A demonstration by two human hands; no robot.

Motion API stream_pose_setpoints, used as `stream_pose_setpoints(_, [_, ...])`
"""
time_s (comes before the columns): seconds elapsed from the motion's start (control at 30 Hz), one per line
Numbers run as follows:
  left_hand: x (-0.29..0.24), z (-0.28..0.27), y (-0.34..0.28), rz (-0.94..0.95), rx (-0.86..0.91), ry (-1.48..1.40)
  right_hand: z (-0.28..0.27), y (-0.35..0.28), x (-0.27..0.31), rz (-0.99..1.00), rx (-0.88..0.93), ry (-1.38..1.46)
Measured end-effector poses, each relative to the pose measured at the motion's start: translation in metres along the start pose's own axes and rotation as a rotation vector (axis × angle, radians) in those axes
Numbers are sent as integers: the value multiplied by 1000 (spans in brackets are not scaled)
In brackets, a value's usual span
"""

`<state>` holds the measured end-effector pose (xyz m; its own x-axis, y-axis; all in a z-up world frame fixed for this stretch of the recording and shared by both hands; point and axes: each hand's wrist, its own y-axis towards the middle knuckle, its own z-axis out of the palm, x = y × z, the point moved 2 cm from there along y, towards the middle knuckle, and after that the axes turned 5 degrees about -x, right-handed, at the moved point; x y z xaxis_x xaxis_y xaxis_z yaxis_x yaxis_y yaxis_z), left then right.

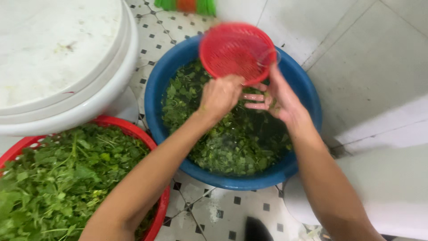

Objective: The person washes leafy green vegetables by hand in a blue basin of water, then transfers them into a red colander. The person uses a small red strainer to scoop remaining greens from the water and adds them to the colander. Finally, the person drains the water from the basin and refills it from a wall tap.

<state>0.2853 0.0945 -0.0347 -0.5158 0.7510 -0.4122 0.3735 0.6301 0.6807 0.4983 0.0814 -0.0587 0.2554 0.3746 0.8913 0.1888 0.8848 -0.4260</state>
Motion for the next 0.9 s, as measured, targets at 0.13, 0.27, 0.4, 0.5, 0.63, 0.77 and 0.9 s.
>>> stream_pose_setpoints(0.13, [-3,33,-4,205,131,-194,-24,14,-4,-209,-203,-121])
stream_pose_setpoints(0.27, [40,43,-3,-259,381,-90,-70,1,17,-555,-903,-1073])
stream_pose_setpoints(0.4, [105,27,-25,-483,119,178,-67,-5,20,-676,-984,-1302])
stream_pose_setpoints(0.5, [139,30,-52,-729,130,170,-50,4,6,-562,-939,-1388])
stream_pose_setpoints(0.63, [161,41,-75,-873,99,156,-44,25,-16,-405,-871,-1324])
stream_pose_setpoints(0.77, [177,53,-82,-1103,164,-16,-44,57,-31,-401,-849,-1149])
stream_pose_setpoints(0.9, [197,62,-87,-1213,62,-322,-40,83,-53,-218,-637,-770])
